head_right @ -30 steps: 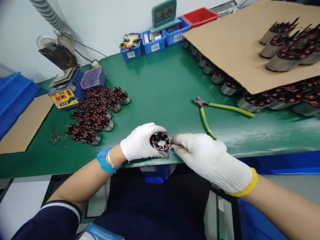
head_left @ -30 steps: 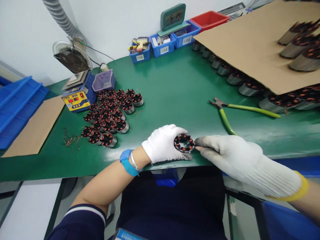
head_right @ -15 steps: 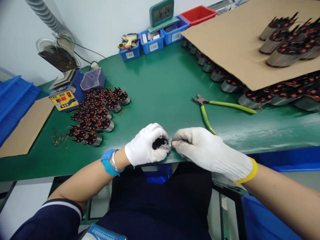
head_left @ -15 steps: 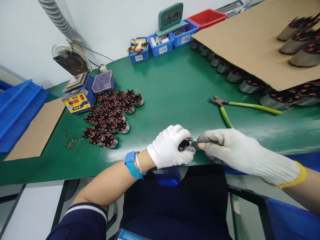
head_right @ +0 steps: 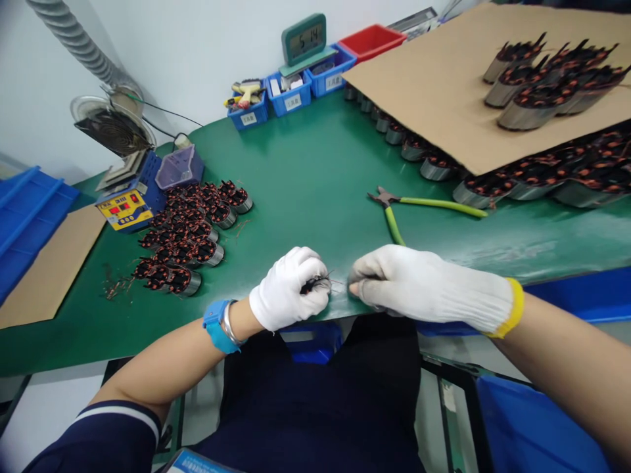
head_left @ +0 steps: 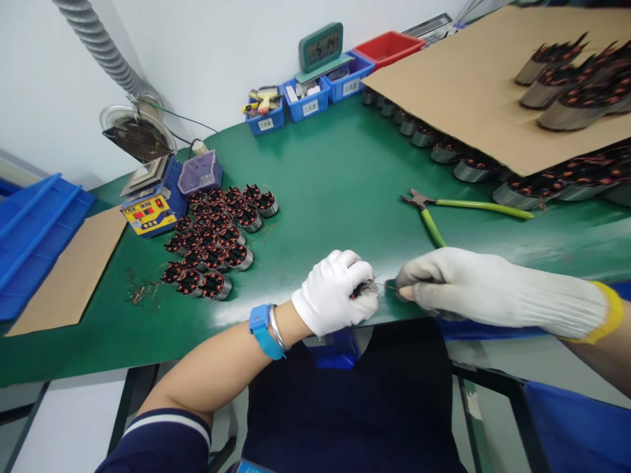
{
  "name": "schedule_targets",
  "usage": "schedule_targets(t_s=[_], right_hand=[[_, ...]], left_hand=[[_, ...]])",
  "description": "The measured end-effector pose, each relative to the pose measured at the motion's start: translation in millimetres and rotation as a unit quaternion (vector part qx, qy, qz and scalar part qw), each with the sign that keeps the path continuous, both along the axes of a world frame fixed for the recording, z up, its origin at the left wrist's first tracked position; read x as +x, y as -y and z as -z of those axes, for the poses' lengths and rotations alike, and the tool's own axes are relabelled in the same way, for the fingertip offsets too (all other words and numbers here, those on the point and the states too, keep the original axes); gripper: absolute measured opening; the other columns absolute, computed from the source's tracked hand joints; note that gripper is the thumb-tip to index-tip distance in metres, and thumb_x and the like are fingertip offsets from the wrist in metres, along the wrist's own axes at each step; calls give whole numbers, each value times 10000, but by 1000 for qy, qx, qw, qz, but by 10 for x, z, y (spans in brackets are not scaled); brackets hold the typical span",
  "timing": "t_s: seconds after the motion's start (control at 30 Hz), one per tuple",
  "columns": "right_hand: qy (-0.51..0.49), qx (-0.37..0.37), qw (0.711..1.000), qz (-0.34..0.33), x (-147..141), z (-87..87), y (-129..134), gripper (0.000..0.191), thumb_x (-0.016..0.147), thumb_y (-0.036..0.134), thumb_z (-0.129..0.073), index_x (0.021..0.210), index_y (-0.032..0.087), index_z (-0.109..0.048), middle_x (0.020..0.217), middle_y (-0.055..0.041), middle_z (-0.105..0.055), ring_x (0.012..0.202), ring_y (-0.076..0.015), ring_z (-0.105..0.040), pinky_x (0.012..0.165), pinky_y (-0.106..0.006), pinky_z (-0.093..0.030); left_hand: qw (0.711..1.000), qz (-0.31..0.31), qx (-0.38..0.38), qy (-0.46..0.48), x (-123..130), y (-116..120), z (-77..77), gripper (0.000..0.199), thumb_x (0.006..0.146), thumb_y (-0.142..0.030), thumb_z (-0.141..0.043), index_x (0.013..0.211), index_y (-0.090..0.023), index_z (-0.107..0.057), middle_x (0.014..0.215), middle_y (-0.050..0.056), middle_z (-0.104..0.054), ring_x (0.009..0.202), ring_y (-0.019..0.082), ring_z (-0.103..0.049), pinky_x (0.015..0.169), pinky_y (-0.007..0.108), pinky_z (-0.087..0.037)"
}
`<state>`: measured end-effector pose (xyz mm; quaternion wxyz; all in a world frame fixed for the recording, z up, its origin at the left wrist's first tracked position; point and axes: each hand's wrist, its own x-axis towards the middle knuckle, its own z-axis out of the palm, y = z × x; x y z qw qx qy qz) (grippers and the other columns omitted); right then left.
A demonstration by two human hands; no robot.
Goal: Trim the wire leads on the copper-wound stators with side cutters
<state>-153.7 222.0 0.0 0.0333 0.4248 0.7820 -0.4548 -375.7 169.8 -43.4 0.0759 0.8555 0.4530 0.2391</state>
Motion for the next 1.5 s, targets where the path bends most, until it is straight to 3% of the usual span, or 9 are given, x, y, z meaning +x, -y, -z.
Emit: schedule_targets(t_s=[0.23,0.4,0.57,0.8,1.03,1.2,1.3,1.37,1.5], right_hand=[[7,201,978,52,-17,-117,-54,526,802,583,-581,1187,253,-722,1222,-107,-729,1033,-332,-697,802,-409,-543],[3,-42,999,19,-338,-84,-167,402,712,610,-688,777,216,-730,720,-45,-726,673,-210,-670,604,-294,-525],[-84,-266,957,74,-440,-41,-201,470,478,552,-891,646,180,-658,578,-24,-669,555,-144,-641,575,-237,-565],[-129,-268,952,78,-400,-41,-126,414,588,527,-857,614,177,-637,527,-41,-653,462,-147,-613,443,-230,-504],[-161,-189,966,71,-406,35,-57,257,722,413,-701,609,188,-648,555,-30,-659,481,-133,-593,495,-235,-502],[-180,-124,973,77,-383,-48,-21,270,735,430,-654,612,189,-644,548,-22,-635,499,-133,-568,492,-239,-457],[-170,-87,978,81,-376,-122,0,320,717,481,-668,588,190,-626,528,-24,-619,483,-130,-535,471,-242,-411],[-177,-79,977,86,-378,-160,4,348,694,505,-694,562,195,-606,509,-21,-604,467,-126,-510,464,-247,-399],[-220,-81,964,128,-387,-214,0,386,665,545,-755,569,198,-616,516,-21,-598,454,-131,-502,461,-266,-419]], left_hand=[[1000,5,-5,3,6,-23,-25,105,866,-282,-511,828,-215,-582,872,70,-615,803,222,-540,706,342,-481],[1000,5,4,21,5,-31,7,71,830,-295,-519,824,-227,-539,849,61,-591,800,224,-544,727,355,-495],[999,-9,-2,50,15,-40,31,92,824,-320,-515,816,-236,-479,837,59,-573,793,221,-563,737,368,-520],[992,-45,-36,113,45,17,35,175,804,-304,-555,921,-236,-444,1007,99,-601,927,248,-635,821,434,-580],[976,-1,-102,190,-135,70,-53,799,697,-362,-726,1365,-174,-330,1501,281,-403,1266,374,-582,920,511,-579],[867,-93,-308,381,-335,-98,-229,608,870,-626,-555,1254,-162,-474,1218,184,-638,861,229,-704,590,309,-563],[767,-48,-522,369,-388,-127,-364,619,863,-724,-537,1083,-146,-574,880,96,-693,550,147,-636,403,215,-420],[738,-11,-586,335,-379,-102,-417,567,853,-672,-609,1081,-153,-578,798,49,-677,428,98,-562,352,185,-350],[843,-1,-389,371,-288,-14,-391,543,839,-519,-697,1240,-203,-512,1073,110,-685,700,167,-715,535,263,-562]])
